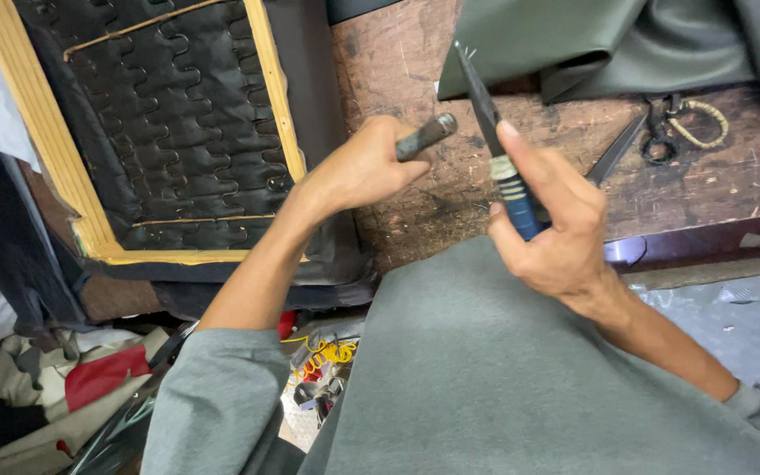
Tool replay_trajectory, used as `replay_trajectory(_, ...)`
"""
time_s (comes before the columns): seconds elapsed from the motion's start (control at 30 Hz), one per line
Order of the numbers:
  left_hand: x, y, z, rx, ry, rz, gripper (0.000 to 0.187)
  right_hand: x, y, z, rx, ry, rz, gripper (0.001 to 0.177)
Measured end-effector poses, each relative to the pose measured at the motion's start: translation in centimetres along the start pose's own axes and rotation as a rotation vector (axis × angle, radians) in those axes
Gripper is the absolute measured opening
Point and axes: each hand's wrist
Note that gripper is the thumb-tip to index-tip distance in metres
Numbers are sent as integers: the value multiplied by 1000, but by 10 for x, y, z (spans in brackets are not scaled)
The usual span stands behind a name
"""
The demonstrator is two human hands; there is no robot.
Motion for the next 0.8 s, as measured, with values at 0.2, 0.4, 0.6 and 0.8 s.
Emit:
replay_trajectory(0.2, 7, 8, 0, -42, -121, -58, 15, -8, 13, 3, 22, -26, -9, 69)
replay_trajectory(0.4, 24, 9, -7, 9, -248, -116, 9, -4, 14, 4, -13, -63, -49, 70)
replay_trajectory(0.6, 23, 5, 0, 53, -249, -162, 7, 2, 7, 1, -59, -78, -32, 72)
replay_trajectory(0.8, 16, -1, 6, 53, -232, -119, 7, 8, 11, -2, -50, -110, -31, 70)
Point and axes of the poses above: each hand's wrist, its own x-axis away from the middle knuckle, its own y-axis out of the back of the hand, z = x × y, and after that the axes turned 3 degrees about z, right-handed
